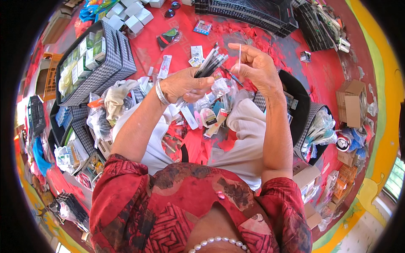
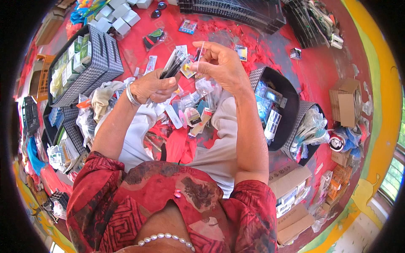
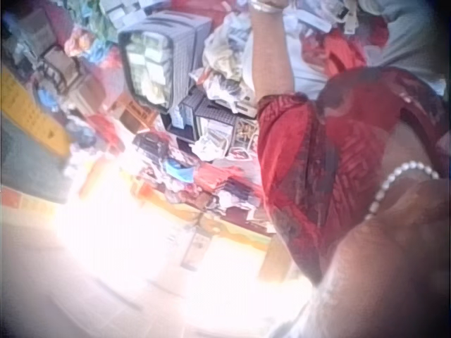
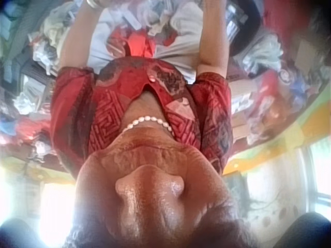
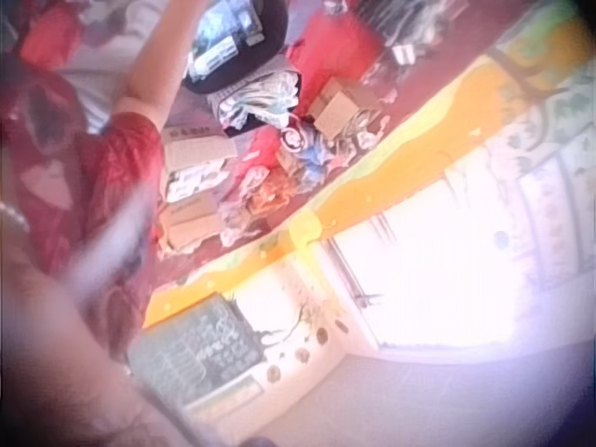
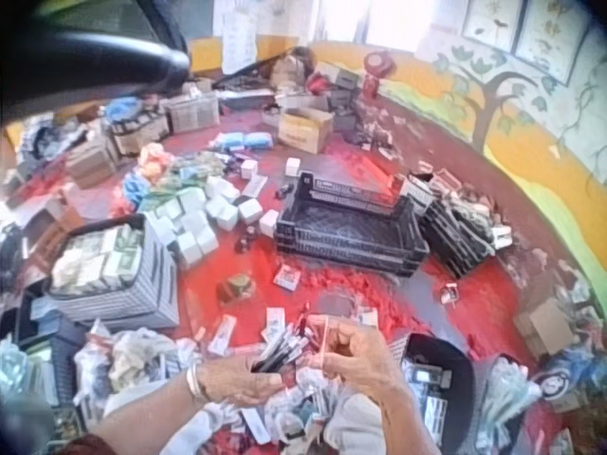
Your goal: The person sits on the floor and sorts through various stationery items, including pens, pencils, and packaged goods. They pick up items, inspect them, and place them into a nearby basket or back onto the floor.
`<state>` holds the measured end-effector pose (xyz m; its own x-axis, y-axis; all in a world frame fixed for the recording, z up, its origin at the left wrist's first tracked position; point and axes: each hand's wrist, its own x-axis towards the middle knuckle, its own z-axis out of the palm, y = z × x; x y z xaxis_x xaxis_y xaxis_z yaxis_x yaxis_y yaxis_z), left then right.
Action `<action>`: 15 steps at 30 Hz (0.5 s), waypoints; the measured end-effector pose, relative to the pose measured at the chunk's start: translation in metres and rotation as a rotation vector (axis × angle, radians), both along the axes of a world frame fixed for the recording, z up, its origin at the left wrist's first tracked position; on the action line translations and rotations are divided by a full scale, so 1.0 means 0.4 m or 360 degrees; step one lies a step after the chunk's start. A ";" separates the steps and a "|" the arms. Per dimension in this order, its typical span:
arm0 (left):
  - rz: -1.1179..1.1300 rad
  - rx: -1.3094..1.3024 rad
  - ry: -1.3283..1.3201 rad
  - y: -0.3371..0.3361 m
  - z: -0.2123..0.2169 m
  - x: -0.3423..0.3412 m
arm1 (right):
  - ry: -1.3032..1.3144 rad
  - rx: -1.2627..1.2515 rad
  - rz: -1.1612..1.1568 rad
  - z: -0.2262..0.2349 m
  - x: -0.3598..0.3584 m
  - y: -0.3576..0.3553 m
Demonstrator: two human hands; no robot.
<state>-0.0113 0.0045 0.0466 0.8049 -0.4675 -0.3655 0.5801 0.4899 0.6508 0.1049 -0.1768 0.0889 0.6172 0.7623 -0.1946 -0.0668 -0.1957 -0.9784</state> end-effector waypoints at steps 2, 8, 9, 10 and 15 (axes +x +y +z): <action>-0.0078 -0.0106 -0.0025 -0.005 -0.006 -0.004 | -0.0086 0.0122 0.0155 0.000 -0.001 -0.002; -0.0218 -0.0292 -0.0068 -0.025 -0.032 -0.014 | -0.0461 -0.0107 0.0342 0.015 -0.010 0.002; -0.0254 -0.0342 -0.0051 -0.028 -0.034 -0.014 | -0.0508 -0.0098 0.0358 0.017 -0.012 0.004; -0.0262 -0.0365 -0.0052 -0.030 -0.036 -0.014 | -0.0564 -0.0077 0.0360 0.019 -0.013 0.004; -0.0288 -0.0333 -0.0077 -0.038 -0.036 -0.017 | -0.0672 -0.0105 0.0426 0.018 -0.017 0.005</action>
